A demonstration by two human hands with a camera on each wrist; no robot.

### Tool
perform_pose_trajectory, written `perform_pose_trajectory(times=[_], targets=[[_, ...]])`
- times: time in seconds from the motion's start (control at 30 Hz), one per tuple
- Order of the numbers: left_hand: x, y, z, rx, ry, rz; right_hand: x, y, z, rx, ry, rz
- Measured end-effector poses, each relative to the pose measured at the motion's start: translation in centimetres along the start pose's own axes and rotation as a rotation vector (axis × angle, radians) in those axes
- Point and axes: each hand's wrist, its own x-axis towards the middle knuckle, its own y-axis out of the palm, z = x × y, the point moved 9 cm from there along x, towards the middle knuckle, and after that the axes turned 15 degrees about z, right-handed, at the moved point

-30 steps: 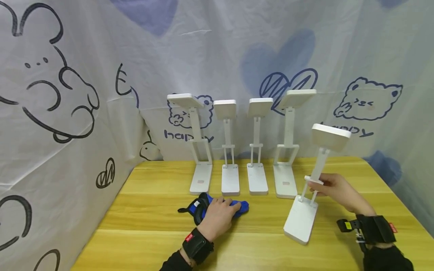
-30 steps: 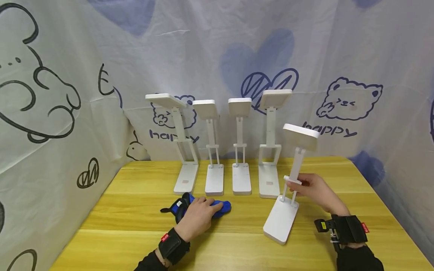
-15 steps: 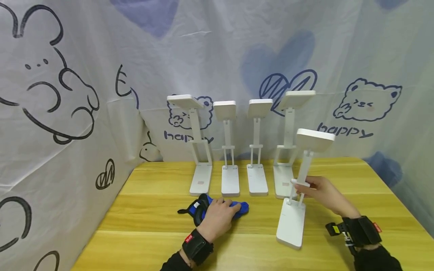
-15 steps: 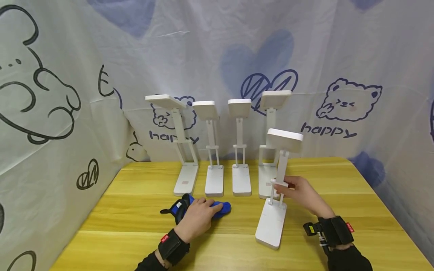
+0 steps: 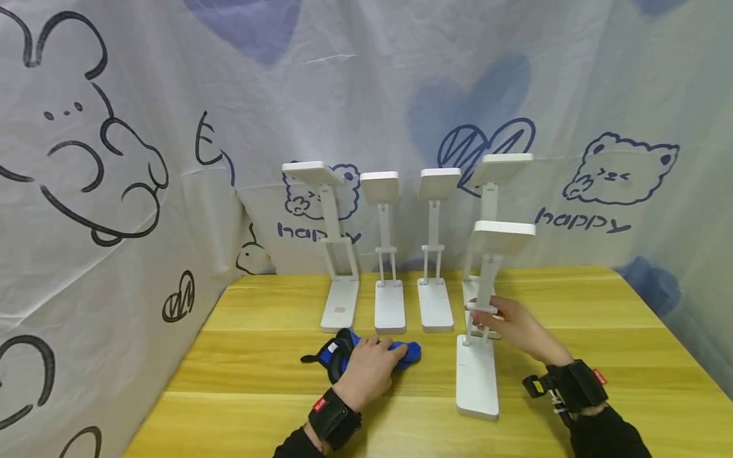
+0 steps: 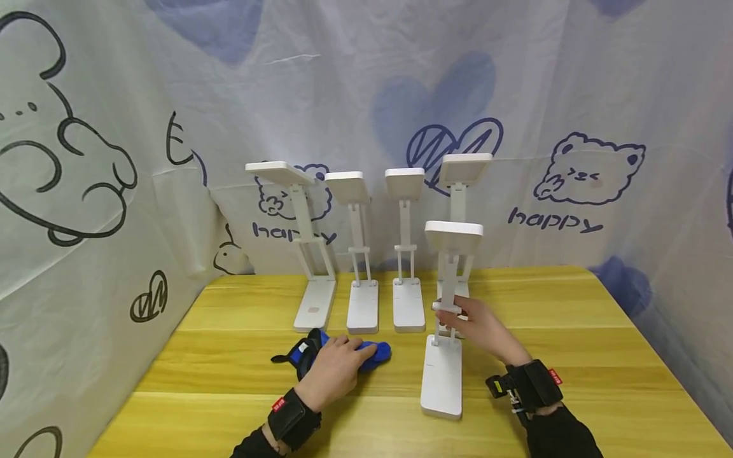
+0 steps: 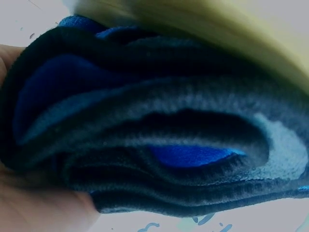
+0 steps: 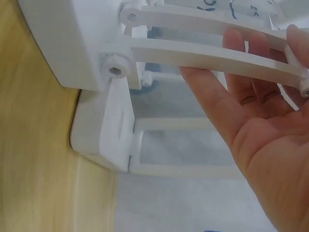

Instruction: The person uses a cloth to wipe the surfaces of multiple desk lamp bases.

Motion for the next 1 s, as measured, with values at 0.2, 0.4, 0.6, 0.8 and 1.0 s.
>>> perform_pose_trajectory(times=[0.2,0.4,0.6,0.8,1.0], targets=[[0.0,0.1,0.0,0.001,-0.001,-0.004,1.0,1.0,0.3,0.02,-0.009,0.01],[0.0,0.2,0.1,0.004,-0.007,-0.008,2.0,1.7,1.7,0.059,-0.029,0.035],[0.0,0.1,0.5,-0.056,-0.011,-0.031,1.9,2.1,4.8,0.069,-0.072,0.046],[0.2,0.2,1.0,-0.079,-0.02,-0.03,2.9,2.9,2.9,0.077,-0.065,0.027],[0.1,0.0,1.1,-0.113,-0.008,-0.013,3.8,3.8,1.5,0.055,-0.057,0.041]])
